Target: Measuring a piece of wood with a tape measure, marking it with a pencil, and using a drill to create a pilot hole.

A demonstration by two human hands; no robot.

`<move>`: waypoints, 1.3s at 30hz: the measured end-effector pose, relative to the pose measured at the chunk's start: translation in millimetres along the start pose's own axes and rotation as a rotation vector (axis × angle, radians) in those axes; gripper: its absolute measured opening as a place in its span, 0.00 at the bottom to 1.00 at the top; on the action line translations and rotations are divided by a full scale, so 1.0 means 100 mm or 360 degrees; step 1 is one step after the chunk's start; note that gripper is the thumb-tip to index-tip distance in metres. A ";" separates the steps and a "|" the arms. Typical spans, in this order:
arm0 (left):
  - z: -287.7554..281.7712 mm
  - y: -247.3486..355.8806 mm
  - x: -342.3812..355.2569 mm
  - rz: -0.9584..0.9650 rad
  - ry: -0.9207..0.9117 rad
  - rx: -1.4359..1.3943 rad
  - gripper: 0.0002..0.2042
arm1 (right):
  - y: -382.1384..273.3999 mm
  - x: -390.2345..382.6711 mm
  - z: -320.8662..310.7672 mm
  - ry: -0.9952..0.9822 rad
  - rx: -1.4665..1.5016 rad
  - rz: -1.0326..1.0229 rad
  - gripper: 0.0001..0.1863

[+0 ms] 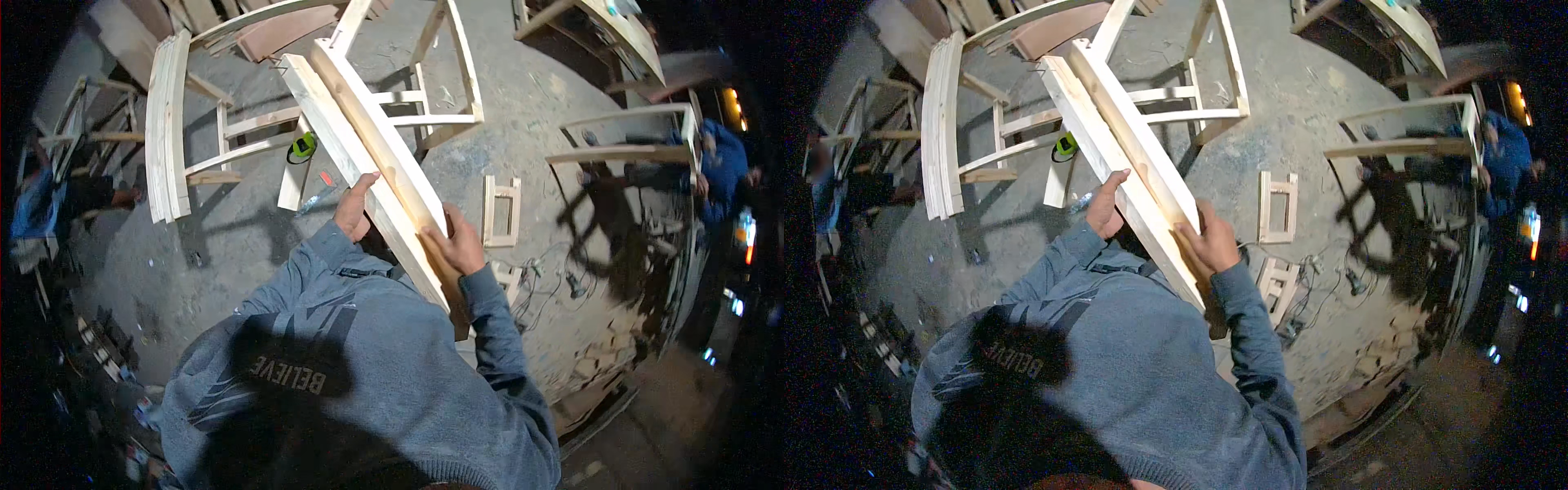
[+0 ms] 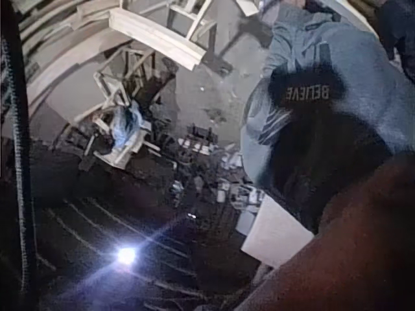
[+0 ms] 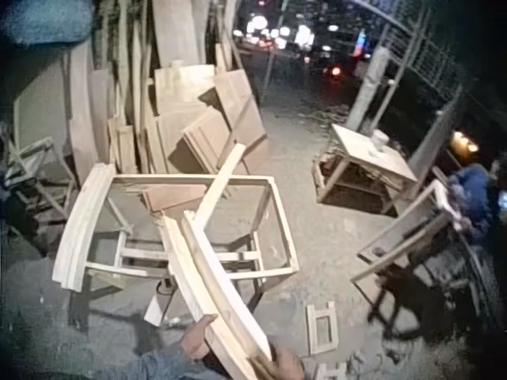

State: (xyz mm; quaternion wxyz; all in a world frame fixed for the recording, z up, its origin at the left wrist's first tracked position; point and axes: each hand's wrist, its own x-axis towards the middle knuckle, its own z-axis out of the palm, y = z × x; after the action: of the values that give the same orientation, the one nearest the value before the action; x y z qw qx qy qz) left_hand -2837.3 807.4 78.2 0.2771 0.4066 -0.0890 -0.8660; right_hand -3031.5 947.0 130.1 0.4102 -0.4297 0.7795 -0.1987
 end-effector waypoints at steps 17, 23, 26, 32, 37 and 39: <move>0.39 0.47 2.98 0.0529 0.0157 -0.0983 0.20 | 0.34 4.78 -1.83 -0.0944 0.0059 -0.0345 0.29; 0.47 0.38 3.38 0.0737 0.0552 -0.1228 0.19 | 0.26 5.77 -1.88 -0.0877 -0.0426 -0.0631 0.35; 0.61 0.39 3.54 0.0789 0.0673 -0.1205 0.19 | 0.08 5.88 -1.91 -0.0646 -0.0921 -0.0748 0.38; 0.62 0.38 3.81 0.0899 0.0584 -0.1440 0.19 | 0.13 5.88 -1.64 -0.0647 -0.1070 -0.1015 0.38; 0.37 0.27 3.70 0.0619 0.1040 -0.0548 0.20 | 0.15 5.80 -1.37 -0.0729 -0.1168 -0.0999 0.36; 0.22 0.25 3.43 0.0487 0.1008 -0.0144 0.20 | 0.33 5.86 -1.27 -0.0749 -0.1237 -0.0960 0.36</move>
State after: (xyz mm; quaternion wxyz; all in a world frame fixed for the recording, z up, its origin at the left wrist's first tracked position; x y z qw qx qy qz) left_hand -3020.6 596.2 -122.4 0.4353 0.6242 -0.0201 -0.6485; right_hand -3323.4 471.4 -92.5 0.3094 -0.7870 0.5249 0.0968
